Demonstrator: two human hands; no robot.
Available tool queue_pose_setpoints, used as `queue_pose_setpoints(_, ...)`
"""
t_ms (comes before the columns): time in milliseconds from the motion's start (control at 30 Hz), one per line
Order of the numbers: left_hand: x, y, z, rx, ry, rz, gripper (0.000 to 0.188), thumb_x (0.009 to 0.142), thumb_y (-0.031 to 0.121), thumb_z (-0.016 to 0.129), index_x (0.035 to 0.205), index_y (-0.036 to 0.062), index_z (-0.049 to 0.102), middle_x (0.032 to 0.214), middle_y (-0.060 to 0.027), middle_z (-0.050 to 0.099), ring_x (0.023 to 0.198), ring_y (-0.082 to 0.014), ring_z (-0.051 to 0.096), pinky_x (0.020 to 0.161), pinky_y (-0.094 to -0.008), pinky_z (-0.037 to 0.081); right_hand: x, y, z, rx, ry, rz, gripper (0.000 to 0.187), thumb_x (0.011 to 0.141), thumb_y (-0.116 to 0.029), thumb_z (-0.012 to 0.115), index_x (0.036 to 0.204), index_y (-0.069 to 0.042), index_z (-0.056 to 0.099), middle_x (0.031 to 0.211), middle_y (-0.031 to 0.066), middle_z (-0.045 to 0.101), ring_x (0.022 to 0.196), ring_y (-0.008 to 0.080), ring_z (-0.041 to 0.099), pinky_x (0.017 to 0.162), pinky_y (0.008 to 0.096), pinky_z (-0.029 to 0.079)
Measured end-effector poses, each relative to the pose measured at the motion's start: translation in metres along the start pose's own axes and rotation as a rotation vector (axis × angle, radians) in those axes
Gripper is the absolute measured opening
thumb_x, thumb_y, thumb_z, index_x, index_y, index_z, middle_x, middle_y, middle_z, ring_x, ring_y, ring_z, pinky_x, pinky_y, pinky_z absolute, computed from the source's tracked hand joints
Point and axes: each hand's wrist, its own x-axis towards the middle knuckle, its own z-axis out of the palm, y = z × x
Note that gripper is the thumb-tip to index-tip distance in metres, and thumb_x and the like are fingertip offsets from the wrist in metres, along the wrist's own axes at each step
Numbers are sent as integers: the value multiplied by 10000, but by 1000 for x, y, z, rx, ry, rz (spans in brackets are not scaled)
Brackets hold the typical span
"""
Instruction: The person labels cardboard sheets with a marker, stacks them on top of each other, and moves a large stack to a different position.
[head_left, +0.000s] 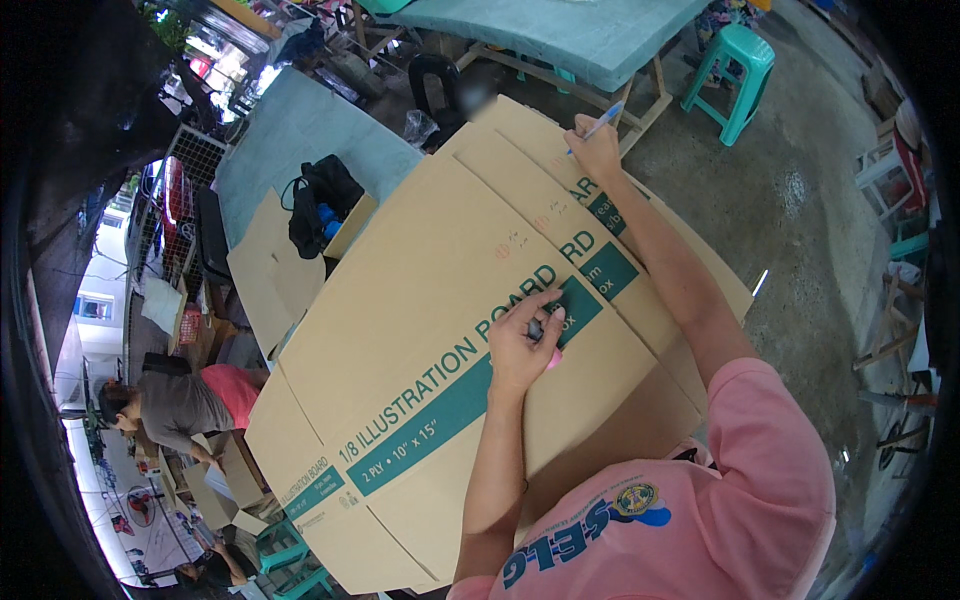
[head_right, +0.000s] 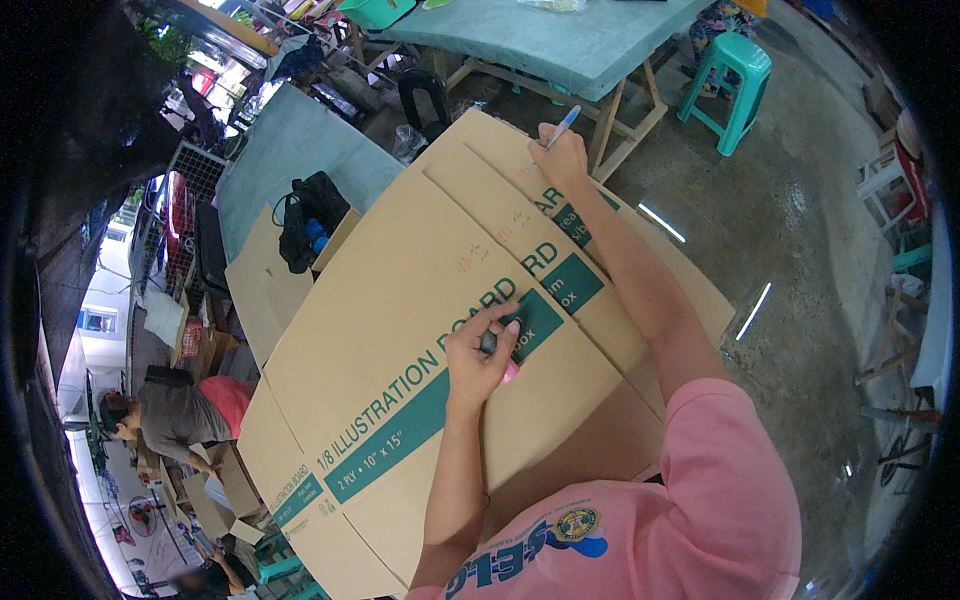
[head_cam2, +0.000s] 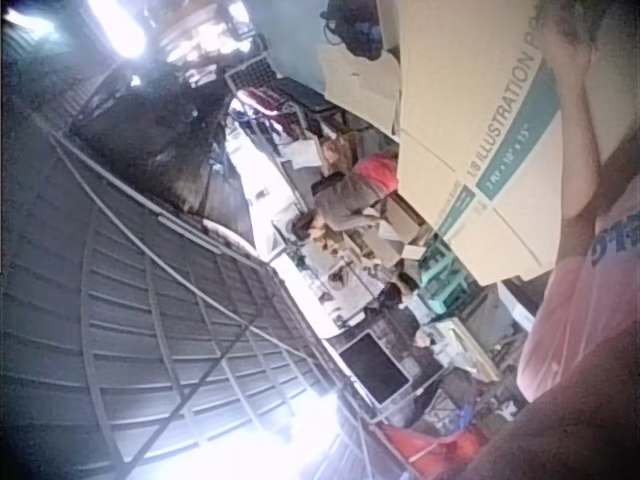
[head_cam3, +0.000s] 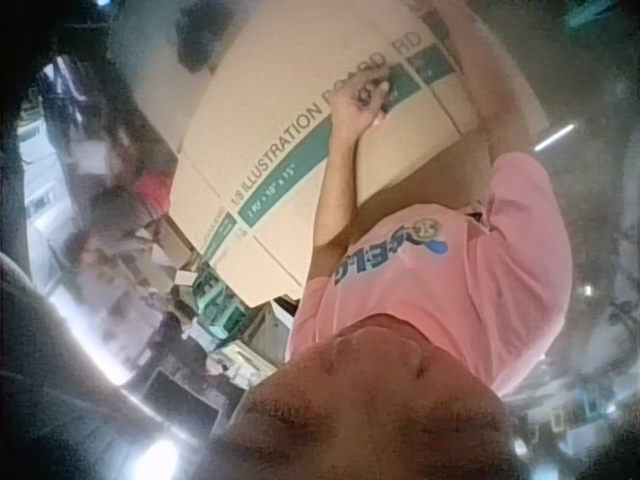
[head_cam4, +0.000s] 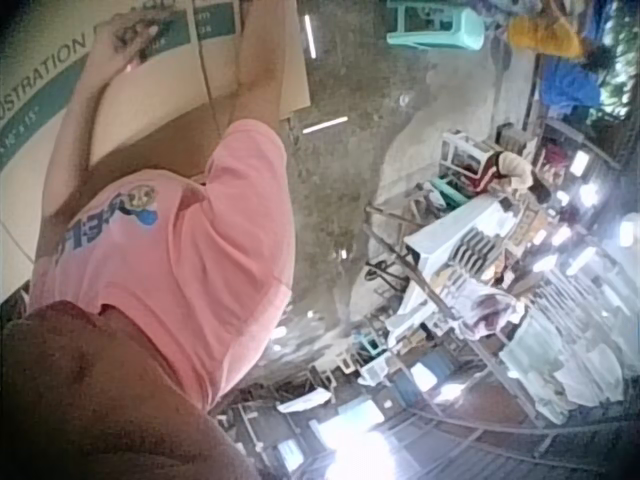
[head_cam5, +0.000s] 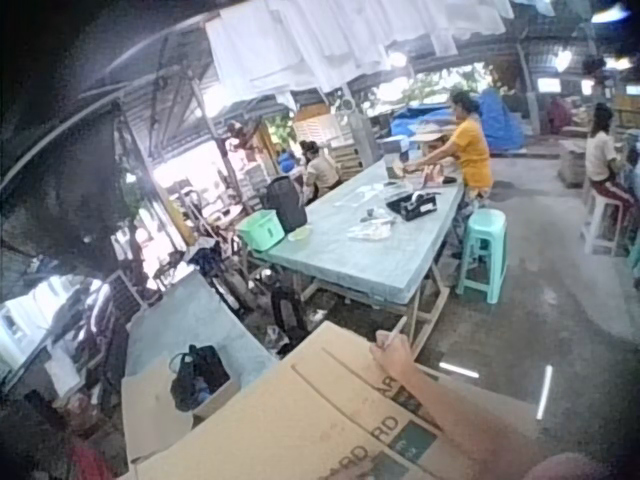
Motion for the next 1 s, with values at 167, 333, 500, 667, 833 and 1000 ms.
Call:
queue_pose_setpoints(167, 0, -2, 1, 7, 7, -8, 208, 798, 114, 675, 1001, 69, 691, 563, -37, 571, 492, -132, 530, 534, -260, 434, 0, -1, 0, -6, -8, 21, 295, 737, -190, 622, 615, -25, 410, 526, 150, 445, 512, 312, 502, 523, 410, 397)
queue_pose_setpoints(333, -1, -1, -1, 16, -16, -47, 201, 800, 110, 673, 997, 69, 691, 570, -26, 578, 501, -129, 533, 539, -257, 436, -2, -3, 0, 77, 24, 29, 296, 750, -188, 613, 628, -21, 401, 540, 165, 429, 518, 320, 490, 528, 418, 386)
queue_pose_setpoints(500, -1, 0, -1, 17, -12, -44, 206, 800, 92, 672, 1002, 55, 690, 563, -26, 563, 507, -115, 517, 544, -248, 431, 0, -1, -2, -44, -12, 29, 285, 756, -183, 605, 637, -20, 403, 550, 171, 442, 526, 335, 500, 530, 430, 381)
queue_pose_setpoints(667, -1, -1, 1, -4, 12, -4, 208, 805, 74, 670, 1009, 40, 690, 552, -22, 541, 507, -89, 480, 542, -233, 410, -2, -1, -2, 16, 93, 2, 265, 747, -170, 596, 633, -22, 409, 535, 167, 437, 519, 342, 502, 536, 441, 384)
queue_pose_setpoints(833, -1, -1, 1, 9, 8, -13, 205, 804, 77, 669, 1004, 39, 690, 559, -28, 553, 511, -94, 498, 548, -238, 419, -2, -2, -1, 17, 79, 23, 253, 744, -148, 594, 629, -22, 407, 531, 169, 432, 504, 345, 500, 525, 438, 385)
queue_pose_setpoints(1000, 0, 0, 1, 17, 21, 16, 196, 802, 66, 663, 994, 34, 689, 560, -34, 557, 517, -98, 510, 555, -242, 425, -2, 0, -1, -3, 123, 21, 256, 741, -135, 594, 625, -20, 398, 530, 181, 422, 505, 351, 508, 518, 436, 391)
